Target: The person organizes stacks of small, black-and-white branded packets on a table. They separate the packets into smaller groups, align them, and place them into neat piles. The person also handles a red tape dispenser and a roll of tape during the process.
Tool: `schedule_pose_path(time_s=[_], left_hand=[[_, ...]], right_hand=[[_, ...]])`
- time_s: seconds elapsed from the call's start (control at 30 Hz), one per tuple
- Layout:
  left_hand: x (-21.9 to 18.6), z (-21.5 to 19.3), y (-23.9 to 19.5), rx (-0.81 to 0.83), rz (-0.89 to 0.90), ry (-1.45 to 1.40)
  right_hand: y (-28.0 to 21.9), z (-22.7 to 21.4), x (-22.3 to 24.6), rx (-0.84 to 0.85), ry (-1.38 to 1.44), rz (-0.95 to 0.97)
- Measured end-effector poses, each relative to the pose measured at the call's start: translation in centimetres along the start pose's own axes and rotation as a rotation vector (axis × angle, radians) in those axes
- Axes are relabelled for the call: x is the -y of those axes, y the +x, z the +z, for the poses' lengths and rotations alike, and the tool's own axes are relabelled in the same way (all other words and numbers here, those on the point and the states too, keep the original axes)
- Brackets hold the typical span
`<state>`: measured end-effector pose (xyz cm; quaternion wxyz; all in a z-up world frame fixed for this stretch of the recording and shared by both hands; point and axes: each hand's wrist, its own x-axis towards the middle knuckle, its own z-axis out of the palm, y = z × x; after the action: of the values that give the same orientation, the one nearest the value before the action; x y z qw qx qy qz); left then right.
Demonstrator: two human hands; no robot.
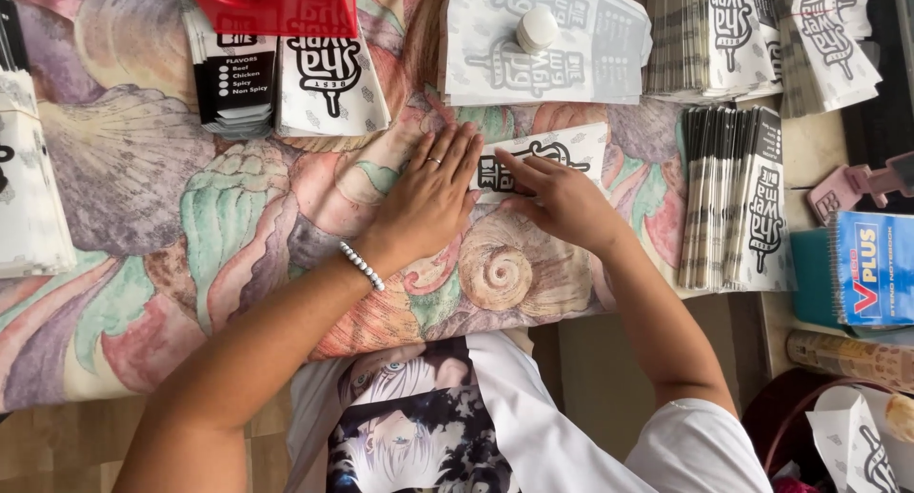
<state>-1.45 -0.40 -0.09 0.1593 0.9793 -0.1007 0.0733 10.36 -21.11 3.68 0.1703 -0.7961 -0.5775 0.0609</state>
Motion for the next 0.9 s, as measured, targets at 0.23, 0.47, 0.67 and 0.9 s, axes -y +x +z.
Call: schedule_pose_path(time_s=[0.23,0.47,0.67,0.9], left_hand=[[0.4,1.5,0.0,-0.048,0.003,0.039],[0.4,1.4,0.0,-0.05,-0.002,0.018],[0.3,1.6,0.1,-0.031,-0.01,0.025],[0.9,2.4,0.8,-0.151,-0.017,-0.145]], right_hand=[[-3.9,1.2,-2.7,-0.232,-0.006,-0.015],[-4.5,0.2,-2.9,-0.184,-0.08,-0.006],[-6.2,-1.7,-2.8,-0.023,-0.294,0.102],[-7.0,-2.2,-3.7,-0.045,-0.38,0.105]])
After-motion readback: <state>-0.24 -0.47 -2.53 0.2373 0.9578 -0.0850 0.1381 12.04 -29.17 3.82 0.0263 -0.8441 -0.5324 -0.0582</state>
